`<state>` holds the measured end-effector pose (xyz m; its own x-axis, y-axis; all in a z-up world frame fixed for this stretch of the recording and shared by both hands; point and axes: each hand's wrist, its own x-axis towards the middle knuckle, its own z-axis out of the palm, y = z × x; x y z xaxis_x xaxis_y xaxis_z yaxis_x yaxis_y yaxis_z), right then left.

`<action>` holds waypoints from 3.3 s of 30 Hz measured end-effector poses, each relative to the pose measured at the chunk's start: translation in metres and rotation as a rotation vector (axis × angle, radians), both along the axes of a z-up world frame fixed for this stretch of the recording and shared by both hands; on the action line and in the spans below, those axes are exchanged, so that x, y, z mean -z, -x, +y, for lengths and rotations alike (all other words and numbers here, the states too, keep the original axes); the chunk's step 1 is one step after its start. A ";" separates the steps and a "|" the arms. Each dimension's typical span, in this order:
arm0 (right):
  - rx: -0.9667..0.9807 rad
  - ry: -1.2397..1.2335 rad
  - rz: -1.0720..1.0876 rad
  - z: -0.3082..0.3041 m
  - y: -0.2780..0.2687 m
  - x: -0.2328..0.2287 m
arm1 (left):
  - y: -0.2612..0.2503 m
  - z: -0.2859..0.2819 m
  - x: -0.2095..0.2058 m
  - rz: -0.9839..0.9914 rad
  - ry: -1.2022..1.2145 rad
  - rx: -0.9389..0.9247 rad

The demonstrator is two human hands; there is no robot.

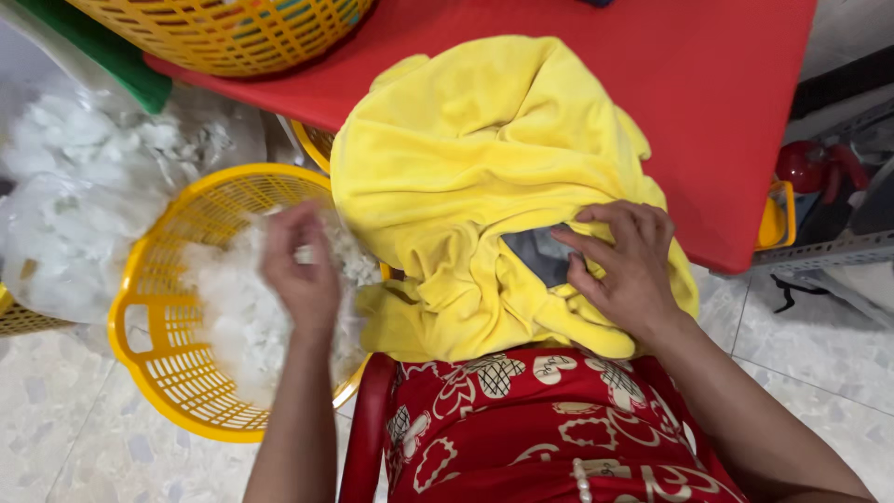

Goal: The person repeatedly takes handfuls of white cotton-like filling from a yellow basket and inserts it into a yellow fabric cushion cover resting on their lap. They push and distribute the filling inside the cover by hand throughout the clip.

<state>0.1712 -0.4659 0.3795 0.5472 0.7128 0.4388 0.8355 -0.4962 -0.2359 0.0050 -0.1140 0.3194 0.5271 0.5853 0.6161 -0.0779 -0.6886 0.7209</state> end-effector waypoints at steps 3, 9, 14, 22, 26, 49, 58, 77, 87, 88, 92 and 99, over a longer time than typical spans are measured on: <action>0.061 0.085 -0.057 0.001 -0.006 -0.016 | -0.030 -0.082 -0.039 0.144 0.154 0.381; 0.078 0.043 0.002 0.007 -0.004 -0.025 | -0.069 -0.158 -0.067 0.439 -0.052 0.444; 0.109 0.145 -0.024 0.008 0.006 -0.019 | -0.080 -0.172 -0.052 0.467 -0.094 0.255; 0.048 0.178 -0.021 0.036 -0.007 -0.016 | -0.113 -0.163 -0.012 0.519 0.109 0.189; 0.047 0.207 -0.002 0.028 -0.001 -0.010 | -0.123 -0.150 0.010 0.561 0.269 0.231; -0.099 0.072 -0.023 0.020 -0.020 0.000 | -0.143 -0.134 0.073 0.173 1.189 0.822; -0.077 -0.374 0.213 0.005 0.005 -0.030 | -0.104 -0.155 0.021 0.220 0.703 0.641; 0.097 -0.513 0.201 -0.008 0.018 0.001 | -0.076 -0.153 -0.016 0.248 0.858 0.638; -0.028 -0.107 0.100 0.016 0.024 -0.015 | -0.078 -0.168 -0.020 0.252 1.058 0.591; -0.041 -0.052 0.064 0.014 0.024 -0.018 | -0.076 -0.163 -0.017 0.272 1.024 0.565; -0.027 0.185 -0.023 0.018 0.019 -0.027 | -0.068 -0.151 -0.010 0.420 0.828 0.457; 0.009 0.711 0.020 0.064 0.004 -0.031 | -0.078 -0.151 0.026 0.529 0.801 0.470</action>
